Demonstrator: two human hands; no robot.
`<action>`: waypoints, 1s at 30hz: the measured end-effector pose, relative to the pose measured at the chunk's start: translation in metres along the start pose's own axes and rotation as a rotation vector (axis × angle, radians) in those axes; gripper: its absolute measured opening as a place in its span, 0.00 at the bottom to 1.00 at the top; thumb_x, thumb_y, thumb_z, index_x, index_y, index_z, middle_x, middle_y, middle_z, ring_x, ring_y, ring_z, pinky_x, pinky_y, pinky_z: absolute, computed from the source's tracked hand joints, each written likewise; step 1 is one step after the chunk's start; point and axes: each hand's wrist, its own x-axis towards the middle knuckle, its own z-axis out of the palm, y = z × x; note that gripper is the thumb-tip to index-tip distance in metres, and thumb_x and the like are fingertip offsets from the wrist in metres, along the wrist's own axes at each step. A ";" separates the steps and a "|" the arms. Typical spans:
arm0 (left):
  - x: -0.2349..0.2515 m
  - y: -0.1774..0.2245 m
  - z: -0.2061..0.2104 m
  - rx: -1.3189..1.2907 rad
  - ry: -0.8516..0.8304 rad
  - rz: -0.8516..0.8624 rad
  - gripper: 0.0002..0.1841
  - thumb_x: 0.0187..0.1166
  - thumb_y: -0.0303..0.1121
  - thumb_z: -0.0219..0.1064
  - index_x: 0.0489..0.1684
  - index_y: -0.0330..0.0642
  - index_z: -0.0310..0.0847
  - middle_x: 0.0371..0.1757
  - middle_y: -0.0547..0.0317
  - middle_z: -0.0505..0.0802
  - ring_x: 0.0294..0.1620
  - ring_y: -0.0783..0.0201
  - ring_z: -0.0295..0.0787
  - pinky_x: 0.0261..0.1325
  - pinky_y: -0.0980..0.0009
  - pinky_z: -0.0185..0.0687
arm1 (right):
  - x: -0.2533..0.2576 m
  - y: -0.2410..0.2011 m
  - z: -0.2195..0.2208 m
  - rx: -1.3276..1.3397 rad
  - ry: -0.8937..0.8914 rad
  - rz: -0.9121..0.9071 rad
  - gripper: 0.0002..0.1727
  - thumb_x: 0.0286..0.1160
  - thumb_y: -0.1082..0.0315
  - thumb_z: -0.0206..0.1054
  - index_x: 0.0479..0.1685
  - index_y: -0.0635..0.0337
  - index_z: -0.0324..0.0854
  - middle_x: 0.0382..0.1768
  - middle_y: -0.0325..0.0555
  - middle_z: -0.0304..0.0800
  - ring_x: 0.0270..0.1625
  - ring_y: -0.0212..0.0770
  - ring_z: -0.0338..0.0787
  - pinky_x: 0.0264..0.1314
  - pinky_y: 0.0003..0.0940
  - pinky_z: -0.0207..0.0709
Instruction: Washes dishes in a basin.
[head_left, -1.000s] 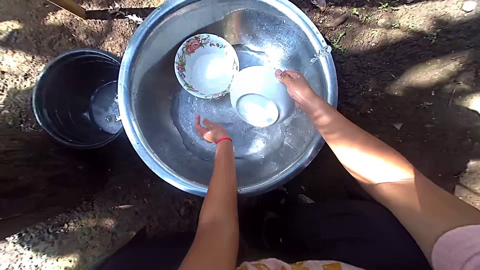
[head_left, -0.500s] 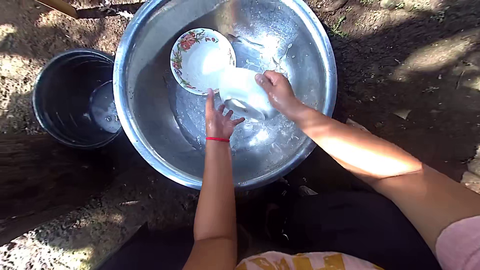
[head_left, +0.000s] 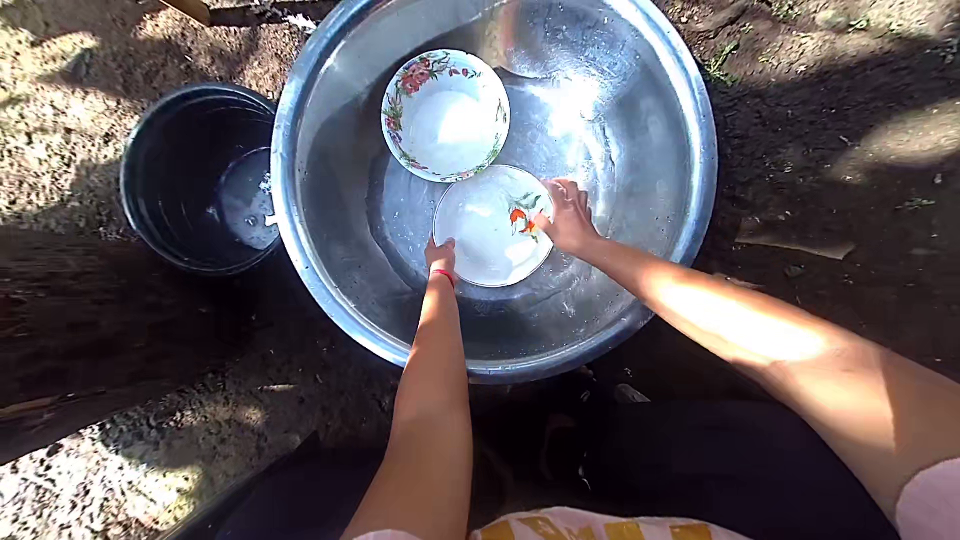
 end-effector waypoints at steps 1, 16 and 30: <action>0.002 -0.001 0.001 0.179 0.012 0.026 0.27 0.89 0.32 0.60 0.86 0.34 0.62 0.78 0.28 0.78 0.79 0.38 0.75 0.79 0.43 0.70 | 0.011 0.004 -0.007 0.109 -0.002 0.154 0.39 0.82 0.59 0.67 0.90 0.66 0.57 0.86 0.71 0.59 0.84 0.73 0.63 0.78 0.70 0.64; -0.032 -0.028 0.072 1.001 -0.397 0.948 0.38 0.87 0.49 0.57 0.98 0.59 0.46 0.98 0.49 0.43 0.98 0.40 0.27 0.89 0.28 0.23 | 0.010 -0.024 -0.061 -0.207 -0.111 0.079 0.23 0.93 0.66 0.47 0.72 0.75 0.74 0.63 0.79 0.83 0.71 0.74 0.81 0.74 0.69 0.68; -0.010 -0.024 -0.007 -0.118 -0.242 -0.156 0.28 0.94 0.48 0.49 0.82 0.36 0.66 0.70 0.37 0.83 0.65 0.48 0.83 0.66 0.52 0.78 | 0.031 -0.003 -0.060 -0.004 -0.198 0.087 0.18 0.90 0.69 0.55 0.64 0.77 0.79 0.61 0.76 0.84 0.68 0.70 0.82 0.72 0.69 0.68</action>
